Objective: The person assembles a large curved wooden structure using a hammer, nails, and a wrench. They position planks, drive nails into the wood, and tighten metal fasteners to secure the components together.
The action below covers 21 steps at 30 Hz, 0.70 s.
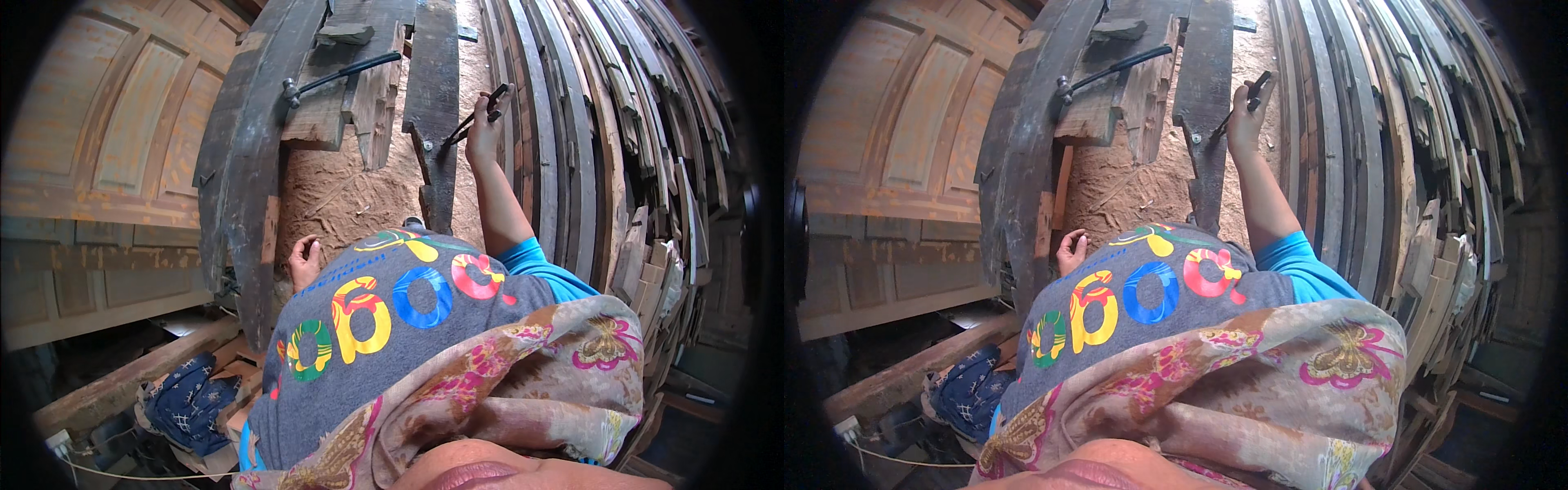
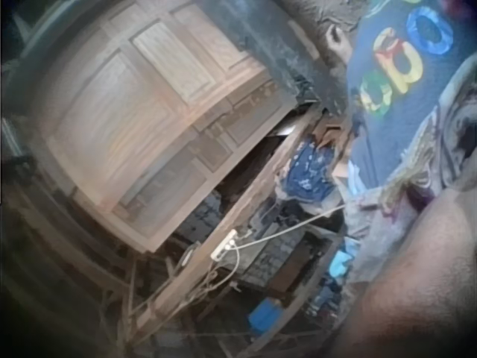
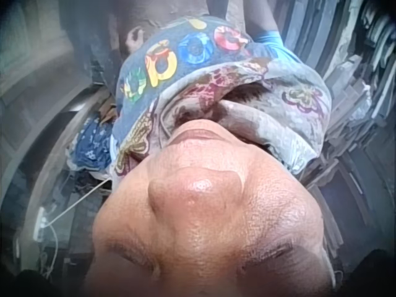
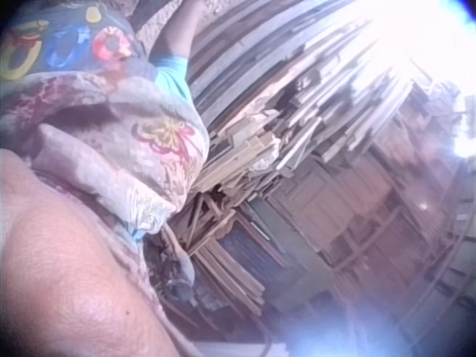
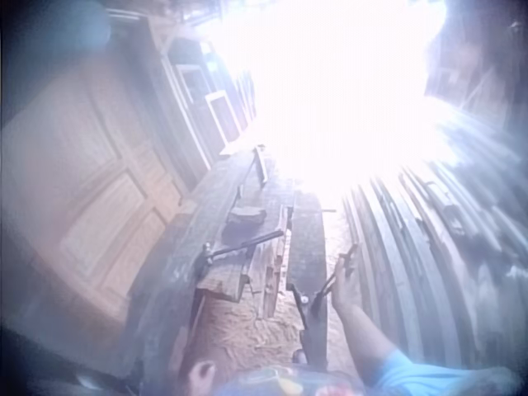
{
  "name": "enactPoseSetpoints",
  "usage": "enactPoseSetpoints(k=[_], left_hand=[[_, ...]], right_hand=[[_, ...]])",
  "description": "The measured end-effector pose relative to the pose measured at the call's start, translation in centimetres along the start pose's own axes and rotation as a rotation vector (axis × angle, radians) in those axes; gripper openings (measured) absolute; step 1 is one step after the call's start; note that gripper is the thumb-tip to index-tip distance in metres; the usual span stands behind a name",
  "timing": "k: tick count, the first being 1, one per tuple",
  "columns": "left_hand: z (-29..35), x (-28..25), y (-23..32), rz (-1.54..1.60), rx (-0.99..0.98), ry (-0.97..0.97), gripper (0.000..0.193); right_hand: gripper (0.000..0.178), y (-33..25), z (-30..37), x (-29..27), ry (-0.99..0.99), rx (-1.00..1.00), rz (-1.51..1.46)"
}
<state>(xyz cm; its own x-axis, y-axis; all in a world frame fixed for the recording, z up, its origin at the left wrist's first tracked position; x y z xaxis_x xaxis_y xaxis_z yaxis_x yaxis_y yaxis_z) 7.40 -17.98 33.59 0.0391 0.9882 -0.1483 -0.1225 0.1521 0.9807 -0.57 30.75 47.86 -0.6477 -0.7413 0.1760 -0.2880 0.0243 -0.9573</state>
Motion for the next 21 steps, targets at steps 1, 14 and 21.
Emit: enactPoseSetpoints(k=[1,14,21], left_hand=[[-0.1,0.6,0.3,0.001,-0.005,-0.014,0.017],[-4.1,9.3,7.1,-0.094,0.111,-0.404,0.019],[-4.3,17.8,12.3,0.393,-0.299,-0.643,0.037]], right_hand=[[0.066,0.1,0.0,0.2,0.010,-0.008,-0.015],[0.037,19.7,-15.6,-7.2,0.113,0.725,-0.382],[0.036,2.7,-4.1,5.4,-0.261,0.669,-0.627]])
Point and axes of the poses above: each hand's wrist, its own z-axis away from the middle knuckle, its own x-axis out of the palm, y = z × x, the point moved 10 cm from there along -z, towards the middle knuckle, and after that the axes turned 4 degrees about -y, right-handed, at the moved point
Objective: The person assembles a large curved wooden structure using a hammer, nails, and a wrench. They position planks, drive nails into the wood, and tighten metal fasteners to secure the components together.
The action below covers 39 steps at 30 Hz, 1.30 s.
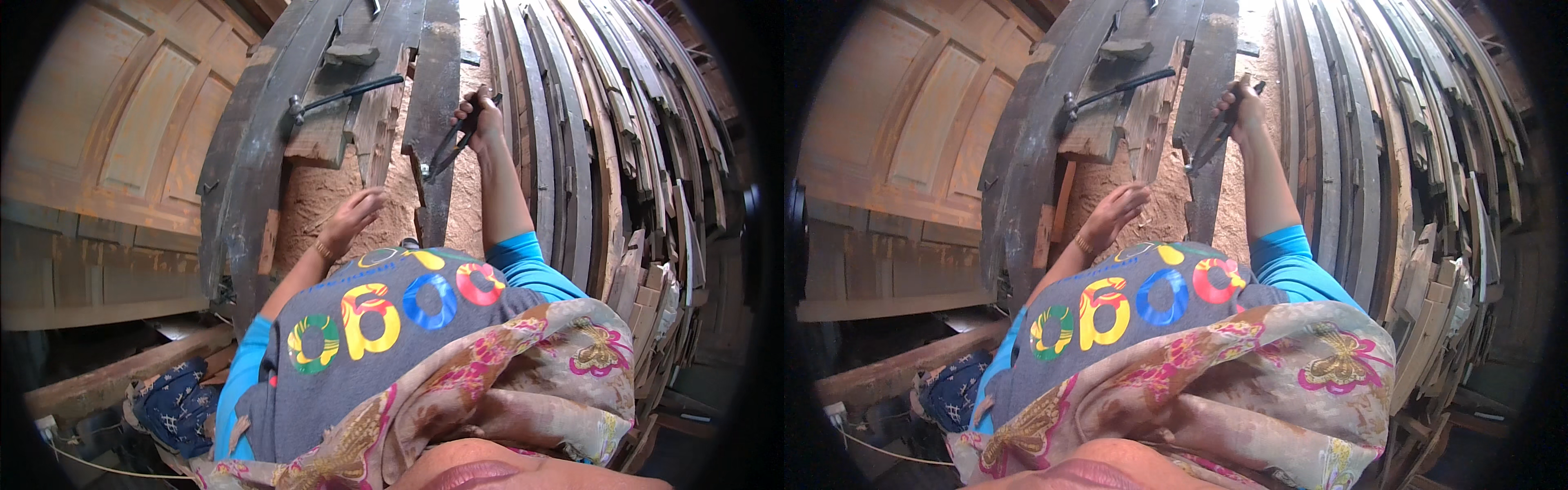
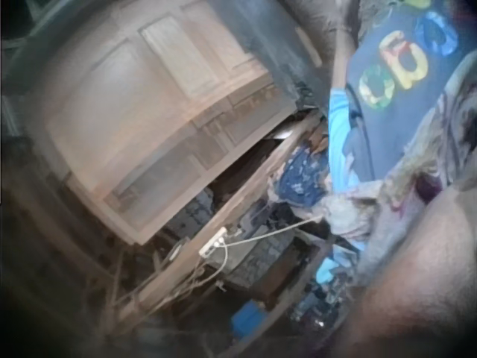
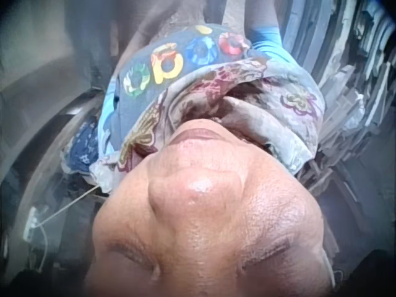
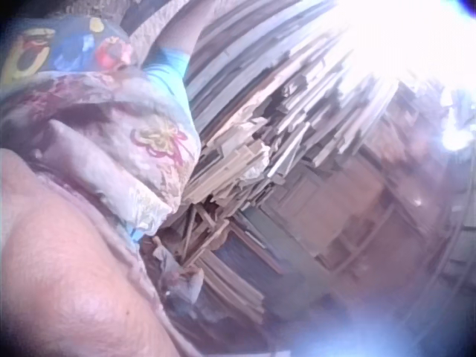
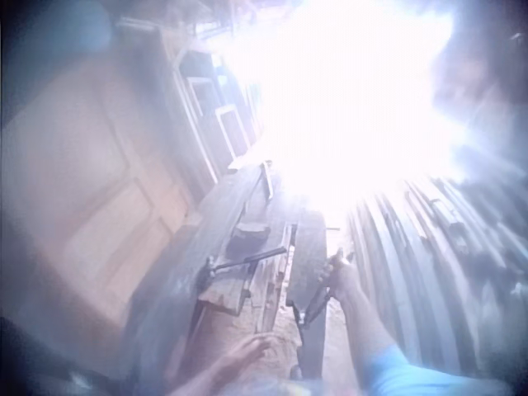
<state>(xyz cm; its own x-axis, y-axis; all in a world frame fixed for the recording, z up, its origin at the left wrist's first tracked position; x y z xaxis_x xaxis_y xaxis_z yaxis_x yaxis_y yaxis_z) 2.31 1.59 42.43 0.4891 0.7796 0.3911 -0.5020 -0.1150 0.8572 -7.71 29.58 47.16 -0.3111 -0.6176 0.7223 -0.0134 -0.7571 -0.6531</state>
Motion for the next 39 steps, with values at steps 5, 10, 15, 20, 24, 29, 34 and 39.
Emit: enactPoseSetpoints(k=[5,10,15,20,24,29,34,39], left_hand=[[-5.3,2.2,-0.3,-0.128,0.068,-0.014,0.038],[-5.6,0.4,-2.4,-0.017,0.062,0.098,0.030],[-4.6,-0.3,-3.4,-0.076,-0.019,0.092,0.023],[-0.5,-2.9,-3.3,0.107,-0.053,0.149,0.020],[3.8,-8.8,-5.1,0.676,0.025,0.050,0.009],[12.6,-12.0,-3.7,1.090,0.366,-0.175,0.034],[18.4,-16.9,-7.6,1.214,0.545,0.141,0.038],[19.0,-15.9,-8.9,1.210,0.512,0.166,0.037]], right_hand=[[0.041,2.2,3.7,3.4,-0.043,-0.140,0.010],[0.052,1.9,7.1,5.0,-0.015,-0.210,0.407],[0.066,1.9,8.4,5.1,-0.100,-0.222,0.445],[0.067,-1.6,9.5,5.1,-0.118,-0.452,0.486],[0.060,-2.0,7.3,3.3,-0.172,-0.559,0.622],[0.049,-0.3,6.1,2.0,-0.262,-0.580,0.723],[0.053,1.6,5.7,2.3,-0.346,-0.571,0.748],[0.051,1.7,6.2,3.1,-0.335,-0.579,0.778]])
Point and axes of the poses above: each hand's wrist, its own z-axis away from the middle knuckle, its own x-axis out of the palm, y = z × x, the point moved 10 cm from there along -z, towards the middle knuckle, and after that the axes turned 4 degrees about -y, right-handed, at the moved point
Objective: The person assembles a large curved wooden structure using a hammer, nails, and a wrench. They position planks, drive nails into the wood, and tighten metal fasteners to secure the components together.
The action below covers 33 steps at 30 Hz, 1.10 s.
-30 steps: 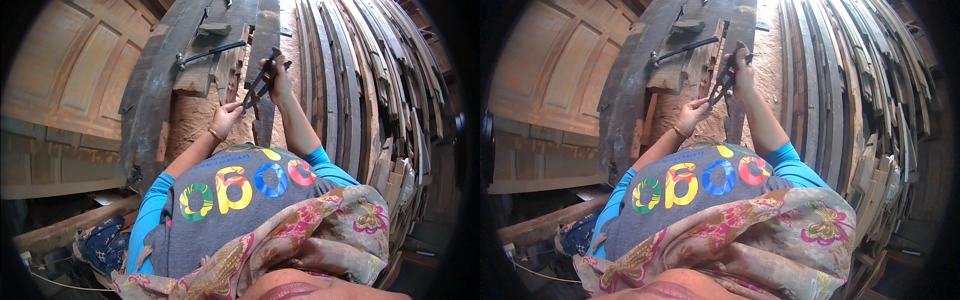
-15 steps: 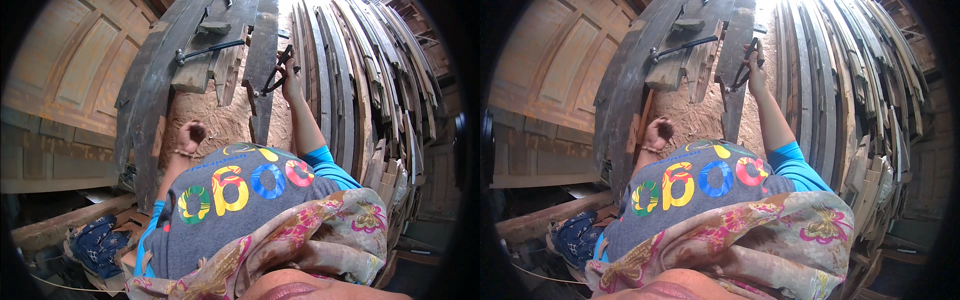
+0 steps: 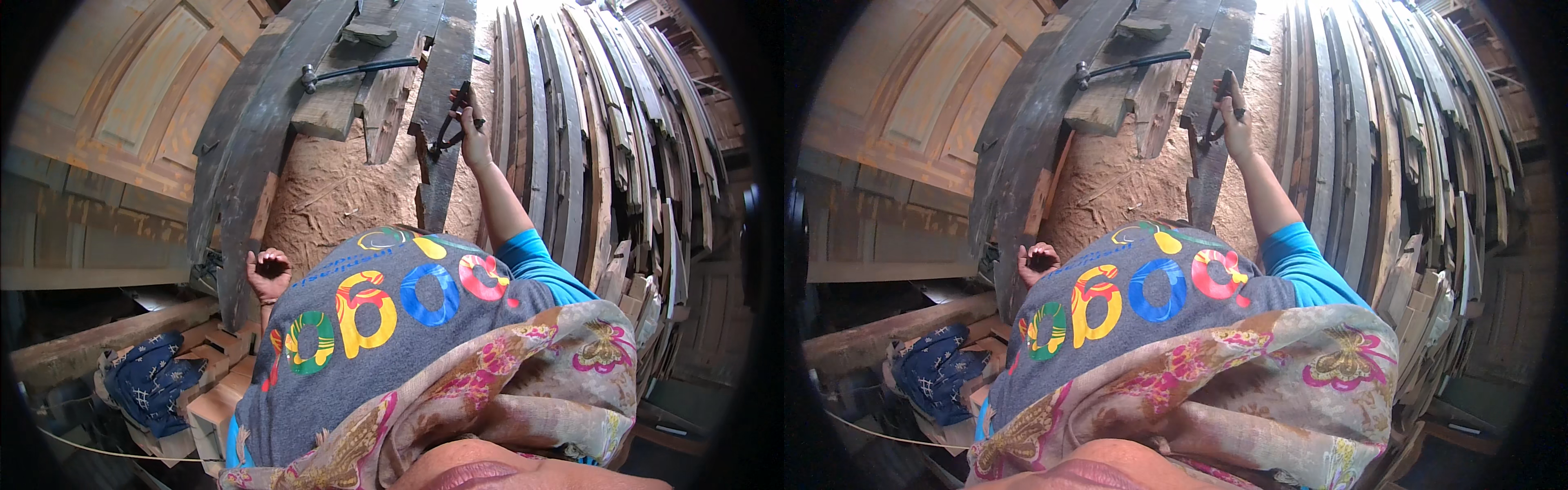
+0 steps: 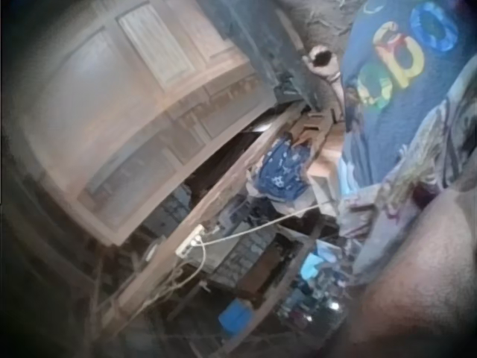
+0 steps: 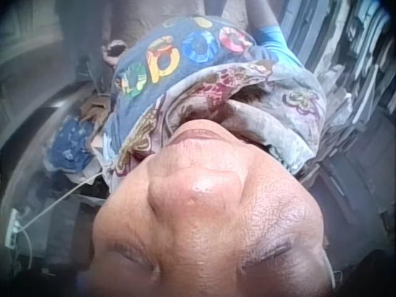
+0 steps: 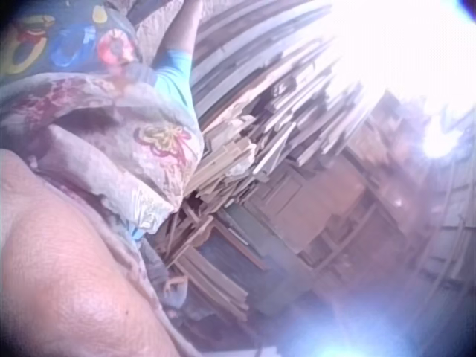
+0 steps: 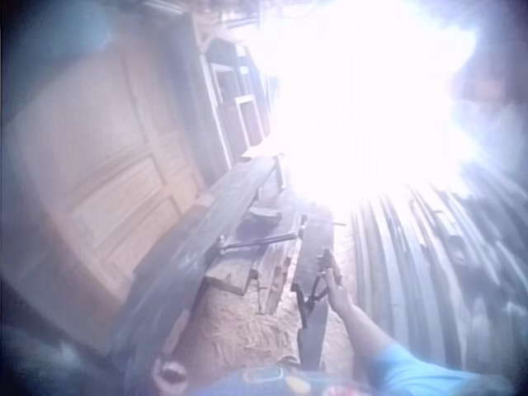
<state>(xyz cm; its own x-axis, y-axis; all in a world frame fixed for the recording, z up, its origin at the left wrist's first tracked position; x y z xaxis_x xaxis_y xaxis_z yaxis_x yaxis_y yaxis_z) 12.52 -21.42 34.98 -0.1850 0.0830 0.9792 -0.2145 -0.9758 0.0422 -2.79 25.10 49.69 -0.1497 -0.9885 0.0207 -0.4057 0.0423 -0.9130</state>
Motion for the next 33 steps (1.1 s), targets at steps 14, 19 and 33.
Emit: enactPoseSetpoints(k=[14,19,33], left_hand=[[-1.2,-0.1,-0.8,-0.050,-0.006,-0.007,0.039],[-1.5,-0.4,-1.3,-0.030,-0.016,0.026,0.040],[-2.7,-2.2,-3.6,-0.023,-0.091,0.062,0.042]], right_hand=[[0.055,0.3,0.3,-1.1,0.118,0.029,-0.038],[0.050,0.0,0.2,-0.5,0.147,0.061,0.007],[0.024,2.2,-2.4,0.6,0.106,0.049,-0.094]])
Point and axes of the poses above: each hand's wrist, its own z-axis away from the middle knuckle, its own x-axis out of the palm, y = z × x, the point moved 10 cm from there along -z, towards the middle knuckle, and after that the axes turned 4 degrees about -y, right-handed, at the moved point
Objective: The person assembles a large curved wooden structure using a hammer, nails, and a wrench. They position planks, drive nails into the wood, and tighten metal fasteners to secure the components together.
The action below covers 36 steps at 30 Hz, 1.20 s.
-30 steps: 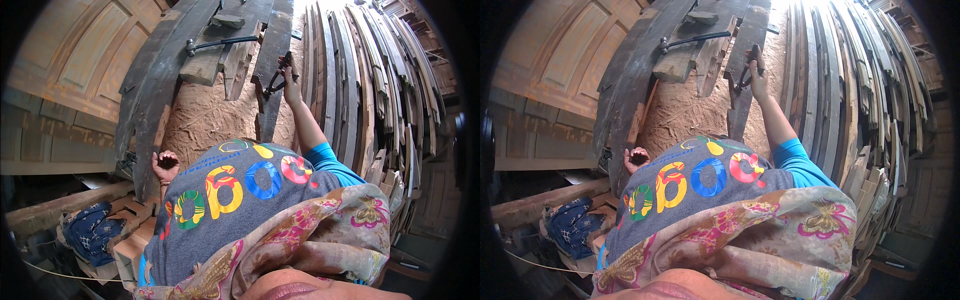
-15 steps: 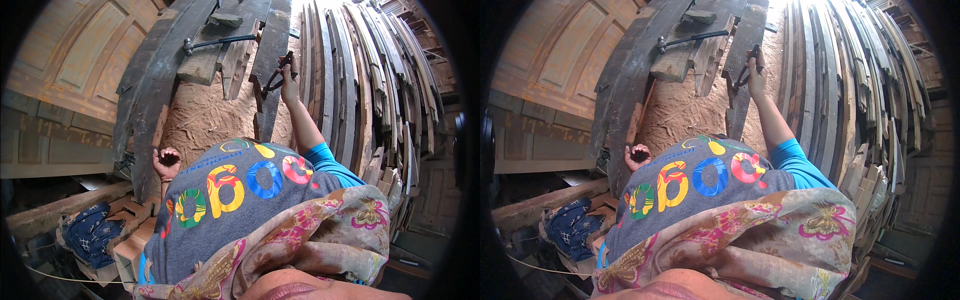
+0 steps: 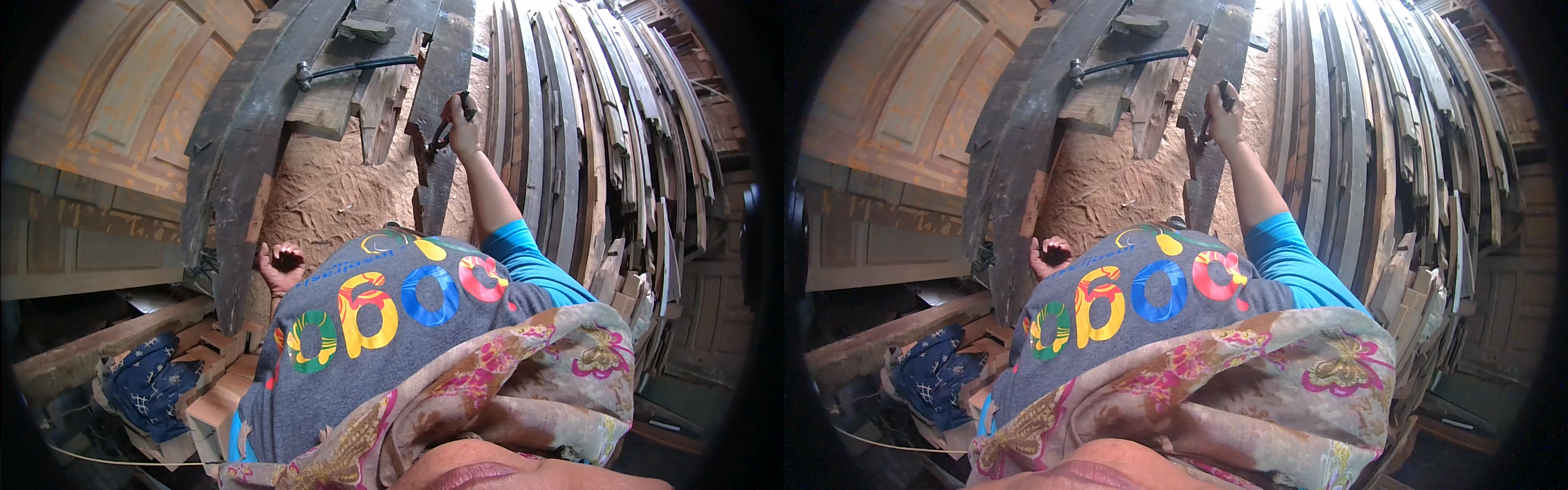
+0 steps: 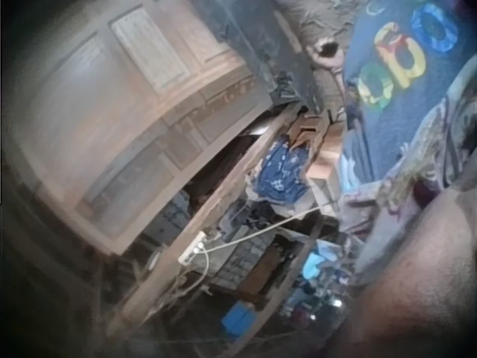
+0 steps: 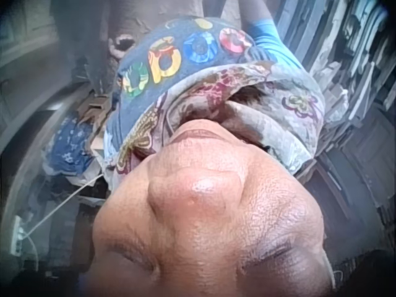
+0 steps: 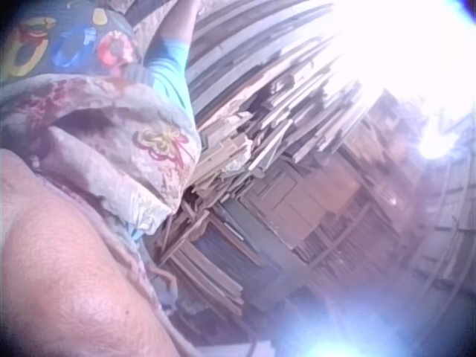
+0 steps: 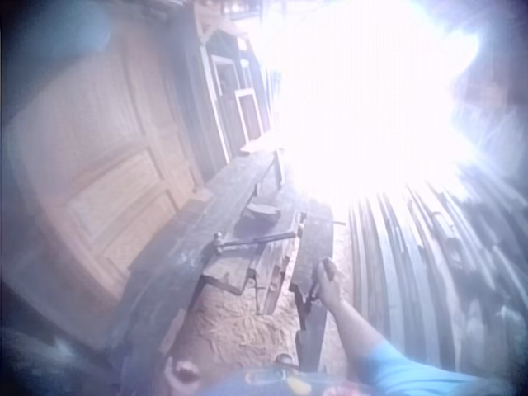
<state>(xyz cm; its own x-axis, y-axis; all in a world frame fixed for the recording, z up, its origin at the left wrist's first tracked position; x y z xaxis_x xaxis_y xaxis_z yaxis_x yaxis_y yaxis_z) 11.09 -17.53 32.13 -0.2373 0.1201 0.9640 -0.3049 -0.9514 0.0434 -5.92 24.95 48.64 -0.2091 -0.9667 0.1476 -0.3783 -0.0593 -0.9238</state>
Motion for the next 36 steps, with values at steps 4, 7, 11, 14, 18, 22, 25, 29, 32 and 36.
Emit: enactPoseSetpoints(k=[4,7,11,14,18,22,25,29,32,36], left_hand=[[-1.1,0.4,-1.1,0.001,-0.030,0.008,0.043],[-0.9,-0.2,-1.4,-0.058,-0.036,0.047,0.044],[-2.3,0.9,-2.7,-0.099,-0.123,0.011,0.044],[-3.6,3.7,-4.1,-0.093,-0.198,-0.127,0.043],[-2.9,4.4,-2.3,-0.153,-0.123,-0.211,0.045],[-1.7,1.4,-0.4,-0.025,-0.012,-0.103,0.044],[-1.3,-0.5,-0.3,-0.011,0.002,-0.029,0.043],[-1.6,-1.0,-1.7,-0.042,-0.048,0.027,0.044],[-2.1,-0.5,-3.2,-0.093,-0.068,0.041,0.044],[-3.3,-0.7,-5.1,-0.140,-0.127,0.064,0.045]], right_hand=[[0.026,1.4,-1.1,-1.6,0.069,0.068,-0.042],[0.028,2.8,-2.0,-1.1,0.071,0.158,-0.088],[0.034,9.2,-7.9,-0.5,0.054,0.490,-0.150],[0.037,13.8,-10.4,-1.1,-0.017,0.686,-0.047],[0.038,10.9,-9.0,-0.9,0.006,0.643,0.015],[0.049,4.7,-4.1,-3.2,0.259,0.281,0.162],[0.039,4.3,-1.6,-4.2,0.449,0.229,0.154],[0.038,6.3,-4.0,-5.8,0.531,0.249,0.176],[0.039,9.5,-6.0,-5.0,0.408,0.587,-0.042],[0.042,15.1,-9.0,-1.6,0.193,0.819,0.110]])
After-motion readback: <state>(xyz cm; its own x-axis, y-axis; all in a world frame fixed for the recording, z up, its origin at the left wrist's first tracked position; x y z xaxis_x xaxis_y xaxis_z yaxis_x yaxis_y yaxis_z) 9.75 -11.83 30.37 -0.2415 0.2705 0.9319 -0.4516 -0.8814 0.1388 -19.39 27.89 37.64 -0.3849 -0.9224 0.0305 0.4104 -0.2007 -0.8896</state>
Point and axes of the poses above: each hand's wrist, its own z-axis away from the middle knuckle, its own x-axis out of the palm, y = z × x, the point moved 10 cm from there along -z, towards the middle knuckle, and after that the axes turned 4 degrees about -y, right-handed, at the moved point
